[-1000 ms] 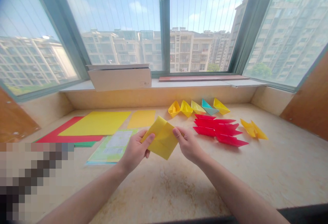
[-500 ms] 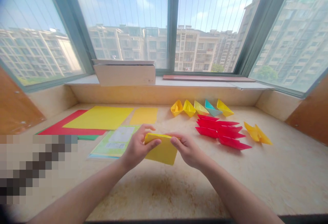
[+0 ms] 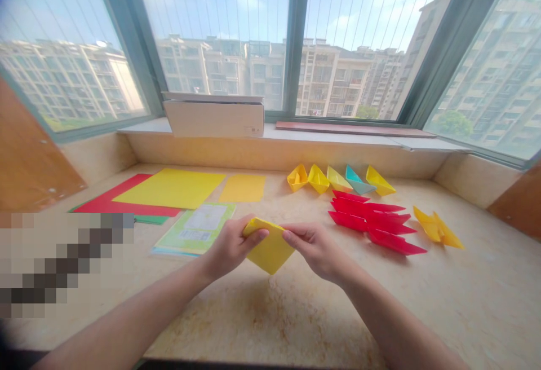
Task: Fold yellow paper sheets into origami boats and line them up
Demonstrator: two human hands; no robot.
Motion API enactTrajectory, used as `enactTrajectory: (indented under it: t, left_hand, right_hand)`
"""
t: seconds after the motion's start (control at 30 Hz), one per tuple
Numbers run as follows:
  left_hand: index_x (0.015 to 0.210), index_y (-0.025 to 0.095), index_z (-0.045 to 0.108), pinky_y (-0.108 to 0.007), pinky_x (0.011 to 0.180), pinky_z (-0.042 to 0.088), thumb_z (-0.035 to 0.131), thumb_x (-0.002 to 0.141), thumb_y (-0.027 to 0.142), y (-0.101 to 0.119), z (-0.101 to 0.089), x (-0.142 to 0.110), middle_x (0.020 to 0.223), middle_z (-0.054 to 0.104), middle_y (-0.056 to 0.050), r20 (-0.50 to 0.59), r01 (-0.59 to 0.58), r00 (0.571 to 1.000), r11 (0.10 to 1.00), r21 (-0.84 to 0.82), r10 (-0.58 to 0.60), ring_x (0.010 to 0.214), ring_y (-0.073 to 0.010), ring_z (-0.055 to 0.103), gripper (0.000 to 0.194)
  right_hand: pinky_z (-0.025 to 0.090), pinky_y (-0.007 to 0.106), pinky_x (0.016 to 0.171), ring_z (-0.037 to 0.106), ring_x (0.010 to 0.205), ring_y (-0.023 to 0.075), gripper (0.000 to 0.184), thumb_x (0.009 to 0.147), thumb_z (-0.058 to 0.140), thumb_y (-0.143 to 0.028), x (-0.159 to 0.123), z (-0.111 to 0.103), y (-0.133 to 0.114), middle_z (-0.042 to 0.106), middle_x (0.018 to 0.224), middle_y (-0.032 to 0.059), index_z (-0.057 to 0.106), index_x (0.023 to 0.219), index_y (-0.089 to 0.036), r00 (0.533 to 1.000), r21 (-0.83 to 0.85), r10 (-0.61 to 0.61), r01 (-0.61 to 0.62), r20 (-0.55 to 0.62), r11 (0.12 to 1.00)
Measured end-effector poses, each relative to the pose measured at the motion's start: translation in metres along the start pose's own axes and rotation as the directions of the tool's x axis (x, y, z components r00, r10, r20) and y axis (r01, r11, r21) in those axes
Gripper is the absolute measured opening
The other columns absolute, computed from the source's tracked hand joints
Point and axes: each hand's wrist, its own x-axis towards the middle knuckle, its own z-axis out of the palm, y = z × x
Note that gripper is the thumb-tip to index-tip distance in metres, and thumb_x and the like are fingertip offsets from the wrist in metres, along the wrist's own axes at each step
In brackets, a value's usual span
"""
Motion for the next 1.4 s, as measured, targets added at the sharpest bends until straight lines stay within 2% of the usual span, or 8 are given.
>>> enactTrajectory:
  t: [0.27,0.4,0.57,0.73,0.83,1.07,1.27,1.4]
  left_hand:
    - [0.072,0.018,0.060,-0.022,0.053,0.033,0.055,0.092,0.044,0.005,-0.005,0.003,0.061,0.055,0.003,0.140,-0.074,0.987,0.997,-0.005,0.074,0.056,-0.0108,0.047,0.033]
    - [0.071,0.017,0.057,-0.022,0.050,0.031,0.055,0.091,0.049,0.007,-0.004,0.004,0.059,0.050,0.004,0.118,-0.036,0.992,0.999,-0.039,0.040,0.054,-0.0099,0.044,0.037]
    - [0.078,0.015,0.060,-0.020,0.051,0.034,0.054,0.091,0.053,0.004,-0.006,0.007,0.064,0.055,0.001,0.005,0.046,0.999,0.990,-0.131,-0.046,0.058,-0.0112,0.049,0.040]
    - [0.074,0.014,0.063,-0.020,0.045,0.036,0.058,0.088,0.053,0.000,-0.008,0.010,0.059,0.057,0.001,0.115,0.185,0.980,0.959,-0.215,-0.164,0.050,-0.0112,0.052,0.042]
    - [0.074,0.013,0.064,-0.020,0.048,0.040,0.066,0.083,0.053,-0.002,-0.006,0.012,0.063,0.063,-0.002,0.084,0.202,0.979,0.933,-0.298,-0.186,0.054,-0.0121,0.056,0.041]
    - [0.117,0.014,0.056,-0.039,0.095,0.049,0.072,0.081,0.049,-0.007,0.007,0.016,0.106,0.073,-0.013,-0.102,0.228,0.924,0.746,-0.626,-0.368,0.102,-0.0232,0.067,0.053]
    - [0.127,0.016,0.059,-0.042,0.100,0.048,0.051,0.093,0.055,0.012,0.020,0.007,0.125,0.067,-0.015,0.093,0.205,0.957,0.414,-0.887,-0.274,0.114,-0.0275,0.064,0.053]
    - [0.126,0.016,0.060,-0.036,0.102,0.047,0.062,0.092,0.036,0.017,0.021,0.006,0.120,0.070,-0.011,0.026,0.176,0.931,0.385,-0.906,-0.364,0.114,-0.0253,0.064,0.040]
  right_hand:
    - [0.039,0.025,0.053,0.052,0.058,0.0146,0.050,0.095,0.045,-0.057,-0.003,0.008,0.003,0.063,0.066,0.0008,0.072,0.079,-0.018,1.000,-0.221,-0.012,0.006,-0.022,0.975]
    - [0.031,0.025,0.049,0.044,0.053,0.0125,0.046,0.097,0.046,-0.052,-0.004,0.018,0.004,0.052,0.058,-0.0011,0.064,0.072,-0.018,0.969,-0.371,-0.149,0.068,-0.195,0.926]
    - [0.037,0.026,0.051,0.050,0.059,0.0162,0.046,0.096,0.046,-0.055,0.003,0.013,0.009,0.060,0.065,0.0027,0.066,0.077,-0.018,0.876,-0.251,-0.194,0.087,-0.442,0.964]
    - [0.048,0.029,0.061,0.062,0.069,0.0203,0.047,0.090,0.052,-0.060,0.006,0.006,0.006,0.069,0.076,0.0051,0.071,0.089,-0.017,0.987,0.019,0.032,-0.029,-0.156,0.999]
    - [0.050,0.029,0.063,0.065,0.071,0.0215,0.043,0.087,0.059,-0.058,0.006,0.010,0.007,0.072,0.080,0.0051,0.073,0.094,-0.018,0.983,0.042,0.035,-0.028,-0.178,0.999]
    - [0.055,0.039,0.077,0.068,0.087,0.0282,0.035,0.097,0.050,-0.046,0.010,0.014,0.024,0.074,0.093,0.0068,0.074,0.101,-0.020,0.777,-0.306,-0.288,0.128,-0.560,0.943]
    - [0.040,0.053,0.108,0.044,0.136,0.0291,0.044,0.097,0.049,-0.020,0.006,0.007,0.019,0.051,0.146,0.0088,0.051,0.141,-0.028,0.779,-0.812,-0.624,0.320,-0.067,0.488]
    - [0.033,0.057,0.114,0.034,0.143,0.0289,0.064,0.094,0.055,-0.023,0.005,0.012,0.017,0.041,0.153,0.0140,0.028,0.153,-0.024,0.821,-0.840,-0.570,0.337,0.041,0.426]
